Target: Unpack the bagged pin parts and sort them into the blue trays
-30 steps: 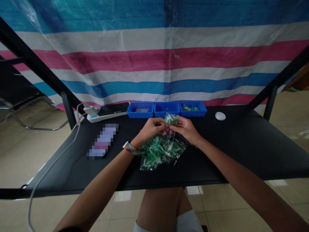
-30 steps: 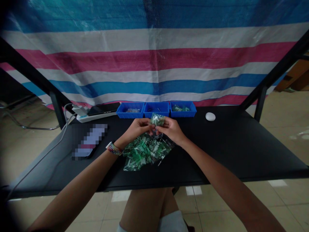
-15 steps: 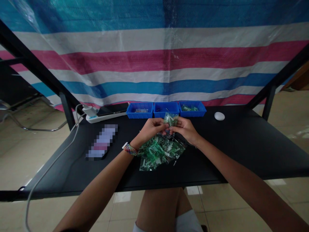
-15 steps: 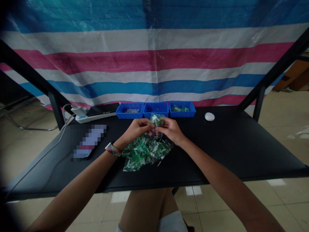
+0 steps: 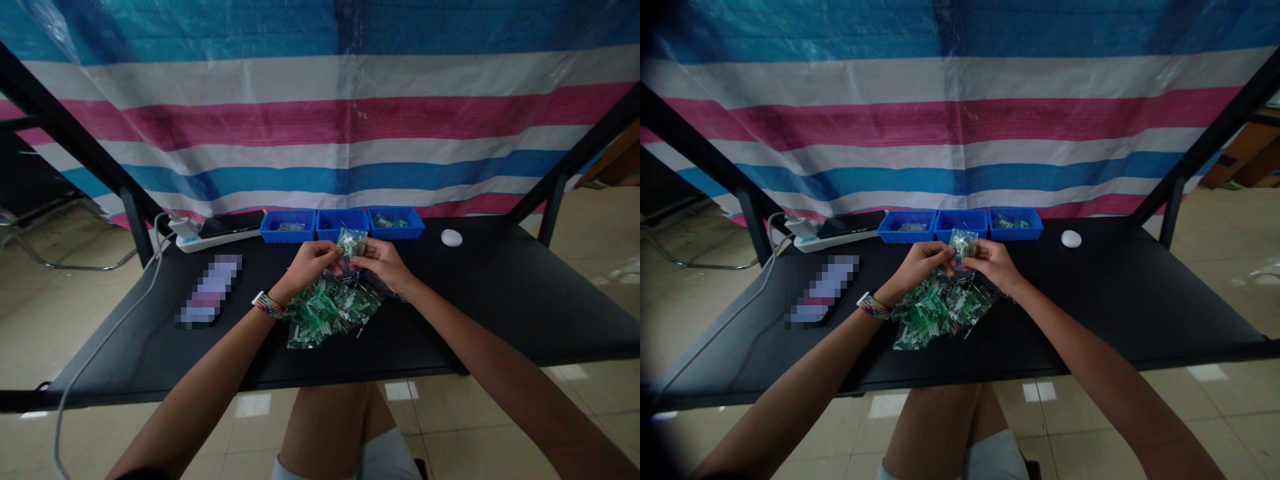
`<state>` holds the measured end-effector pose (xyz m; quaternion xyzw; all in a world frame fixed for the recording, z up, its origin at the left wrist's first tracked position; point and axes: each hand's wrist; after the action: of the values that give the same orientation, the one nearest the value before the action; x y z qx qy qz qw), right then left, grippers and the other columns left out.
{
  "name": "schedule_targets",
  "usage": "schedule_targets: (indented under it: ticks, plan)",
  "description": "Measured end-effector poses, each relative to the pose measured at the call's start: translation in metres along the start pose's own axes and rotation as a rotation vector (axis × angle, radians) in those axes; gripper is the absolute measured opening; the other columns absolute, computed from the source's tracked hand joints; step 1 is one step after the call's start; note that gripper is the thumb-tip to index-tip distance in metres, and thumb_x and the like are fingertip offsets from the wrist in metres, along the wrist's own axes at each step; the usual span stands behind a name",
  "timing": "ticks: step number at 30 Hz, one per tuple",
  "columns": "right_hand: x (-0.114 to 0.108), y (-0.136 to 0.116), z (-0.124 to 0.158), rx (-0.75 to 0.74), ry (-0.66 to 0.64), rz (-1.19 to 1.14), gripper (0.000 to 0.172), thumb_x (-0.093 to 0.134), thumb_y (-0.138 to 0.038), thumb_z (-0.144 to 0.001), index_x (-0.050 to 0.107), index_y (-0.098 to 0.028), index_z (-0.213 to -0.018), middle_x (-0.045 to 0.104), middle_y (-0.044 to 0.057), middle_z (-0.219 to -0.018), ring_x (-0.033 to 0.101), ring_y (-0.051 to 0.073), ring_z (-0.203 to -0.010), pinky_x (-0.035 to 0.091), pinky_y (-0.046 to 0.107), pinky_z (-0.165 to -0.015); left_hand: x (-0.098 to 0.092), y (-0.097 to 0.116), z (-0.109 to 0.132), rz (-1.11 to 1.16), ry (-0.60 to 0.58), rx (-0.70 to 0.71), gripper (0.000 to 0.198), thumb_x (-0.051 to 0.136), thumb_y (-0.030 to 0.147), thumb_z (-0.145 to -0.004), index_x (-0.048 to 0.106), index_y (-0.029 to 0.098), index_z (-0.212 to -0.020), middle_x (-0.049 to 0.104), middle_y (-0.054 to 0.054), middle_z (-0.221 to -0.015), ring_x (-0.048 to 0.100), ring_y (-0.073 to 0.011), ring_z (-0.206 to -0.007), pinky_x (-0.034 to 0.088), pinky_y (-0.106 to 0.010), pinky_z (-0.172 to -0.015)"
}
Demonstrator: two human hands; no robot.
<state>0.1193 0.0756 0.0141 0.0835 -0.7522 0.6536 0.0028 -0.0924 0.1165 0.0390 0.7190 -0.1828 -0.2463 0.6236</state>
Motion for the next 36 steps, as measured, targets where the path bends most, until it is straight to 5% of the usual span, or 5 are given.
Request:
schedule_targets:
  ticks: [16,19,24,31,36]
  plan:
    - [-0.001,-0.008,-0.005,-0.01,0.008,0.028,0.046,0.091,-0.059,-0.072,0.076,-0.02,-0.094,0.075,0.002,-0.081,0.071,0.02,-0.071,0.065,0.037,-0.071,0.002,-0.006,0.0,-0.078,0.01,0.085,0.042,0.072,0.056,-0.095,0.071,0.015,-0.084,0.075,-0.004,-0.077,0.072,-0.0161,-0.064,0.058,-0.026,-0.064]
    - [-0.017,-0.017,-0.008,-0.153,0.12,0.225,0.041,0.082,-0.06,-0.083,0.074,-0.021,-0.094,0.071,0.003,-0.078,0.069,0.021,-0.068,0.063,0.038,-0.069,0.002,-0.005,0.001,-0.098,0.062,0.119,0.039,0.067,0.053,-0.098,0.075,0.015,-0.101,0.074,-0.004,-0.08,0.071,-0.0161,-0.065,0.057,-0.026,-0.063]
    - [-0.062,-0.036,-0.012,-0.458,0.397,0.882,0.024,0.065,-0.041,-0.099,0.075,-0.021,-0.105,0.072,0.01,-0.104,0.068,0.024,-0.084,0.059,0.039,-0.084,0.001,-0.003,0.002,-0.173,0.081,0.118,0.037,0.063,0.047,-0.098,0.077,0.013,-0.107,0.073,-0.004,-0.081,0.069,-0.0152,-0.063,0.055,-0.025,-0.061]
    - [-0.099,-0.034,-0.02,-0.465,0.74,1.163,0.016,0.056,-0.026,-0.098,0.067,-0.019,-0.108,0.072,0.013,-0.108,0.063,0.023,-0.076,0.054,0.039,-0.086,0.002,-0.007,0.002,-0.27,0.114,0.159,0.03,0.06,0.038,-0.098,0.076,0.015,-0.108,0.074,-0.005,-0.084,0.07,-0.0158,-0.063,0.053,-0.026,-0.061]
    - [-0.096,-0.027,-0.02,-0.33,0.63,1.26,0.021,0.056,-0.028,-0.099,0.073,-0.02,-0.108,0.075,0.013,-0.11,0.066,0.024,-0.079,0.051,0.036,-0.081,0.005,-0.011,0.003,-0.404,0.196,0.243,0.025,0.061,0.031,-0.097,0.076,0.018,-0.112,0.075,-0.005,-0.086,0.073,-0.0172,-0.069,0.051,-0.025,-0.062]
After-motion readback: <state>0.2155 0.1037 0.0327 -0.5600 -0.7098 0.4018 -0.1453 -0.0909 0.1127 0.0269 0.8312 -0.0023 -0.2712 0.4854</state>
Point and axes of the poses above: each hand's wrist, its own z-axis away from the middle knuckle, its own x-axis out of the palm, y = z × x
